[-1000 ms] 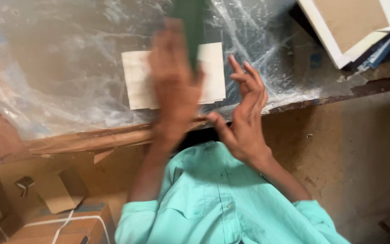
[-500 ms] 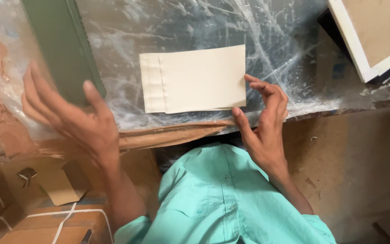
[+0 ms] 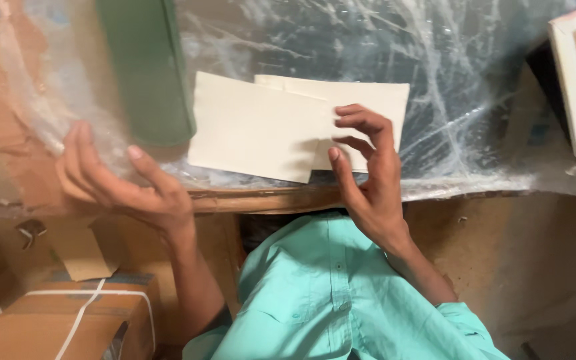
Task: The person repeatedly smooths a small folded paper on a plastic-covered table using a green rectangular tool. They occasionally dip the tool into a red basin of water and continue smoothing the paper.
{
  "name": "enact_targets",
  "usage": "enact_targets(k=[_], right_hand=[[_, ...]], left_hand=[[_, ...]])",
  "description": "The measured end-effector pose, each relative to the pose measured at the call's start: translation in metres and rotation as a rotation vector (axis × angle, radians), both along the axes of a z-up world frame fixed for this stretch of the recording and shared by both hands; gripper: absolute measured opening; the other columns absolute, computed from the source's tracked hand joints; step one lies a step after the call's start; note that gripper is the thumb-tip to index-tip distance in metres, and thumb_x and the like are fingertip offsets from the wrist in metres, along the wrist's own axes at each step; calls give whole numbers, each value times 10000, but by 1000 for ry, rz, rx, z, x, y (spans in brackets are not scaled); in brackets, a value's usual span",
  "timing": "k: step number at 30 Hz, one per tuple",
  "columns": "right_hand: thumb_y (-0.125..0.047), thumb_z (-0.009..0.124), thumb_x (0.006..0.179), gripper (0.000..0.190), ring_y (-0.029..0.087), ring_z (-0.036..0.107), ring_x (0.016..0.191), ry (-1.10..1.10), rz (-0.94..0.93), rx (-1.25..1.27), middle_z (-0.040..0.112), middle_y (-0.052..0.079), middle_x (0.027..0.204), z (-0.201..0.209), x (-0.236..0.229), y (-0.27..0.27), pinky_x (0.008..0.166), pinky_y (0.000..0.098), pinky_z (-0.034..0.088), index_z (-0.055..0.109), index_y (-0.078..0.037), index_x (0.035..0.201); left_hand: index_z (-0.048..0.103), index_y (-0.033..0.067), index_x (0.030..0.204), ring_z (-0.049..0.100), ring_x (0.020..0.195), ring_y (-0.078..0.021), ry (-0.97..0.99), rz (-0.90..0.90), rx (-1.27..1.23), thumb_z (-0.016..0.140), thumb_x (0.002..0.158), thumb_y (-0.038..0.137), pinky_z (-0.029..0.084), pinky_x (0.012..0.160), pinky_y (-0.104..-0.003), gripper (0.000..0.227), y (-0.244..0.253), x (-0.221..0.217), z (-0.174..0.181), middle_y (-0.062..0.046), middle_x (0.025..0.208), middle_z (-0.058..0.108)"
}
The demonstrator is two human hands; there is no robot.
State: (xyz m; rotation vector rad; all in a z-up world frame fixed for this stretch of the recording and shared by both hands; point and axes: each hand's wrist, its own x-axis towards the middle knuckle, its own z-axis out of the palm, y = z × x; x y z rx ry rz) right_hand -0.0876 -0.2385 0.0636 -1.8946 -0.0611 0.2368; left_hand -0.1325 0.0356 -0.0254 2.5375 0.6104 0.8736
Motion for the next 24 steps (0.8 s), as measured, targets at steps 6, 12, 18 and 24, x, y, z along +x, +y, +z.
enact_targets(k=[6, 12, 18, 24], right_hand=[[-327, 811, 923, 655, 344, 406, 1343, -76, 70, -627, 392, 182, 1493, -3, -6, 12, 1065, 519, 394, 478, -22, 1398], [-576, 893, 821, 891, 400, 270, 1421, -215, 126, -833, 317, 201, 1522, -21, 2, 20, 1091, 610, 263, 497, -21, 1394], [-639, 951, 684, 909, 367, 304, 1366, -234, 222, -902, 417, 155, 1391, -20, 26, 19, 1054, 602, 252, 544, -75, 1268], [-288, 912, 788, 552, 279, 557, 1061, -131, 163, -613, 601, 63, 1106, -14, 31, 22, 898, 461, 430, 536, -76, 1132]], left_hand=[[620, 57, 1336, 400, 1372, -302, -31, -56, 12, 511, 1097, 298, 343, 1156, -517, 356, -7, -7, 9, -122, 1407, 561], [665, 39, 1287, 375, 1350, -340, -36, -93, 1, 515, 1094, 322, 420, 989, -469, 374, -14, -5, 15, -144, 1390, 556], [648, 40, 1326, 369, 1348, -306, -31, -87, -8, 506, 1124, 318, 377, 1124, -518, 372, -12, -7, 16, -131, 1435, 536], [655, 43, 1314, 374, 1372, -323, -19, -68, 23, 501, 1111, 316, 347, 1138, -539, 373, -12, -6, 20, -130, 1419, 543]])
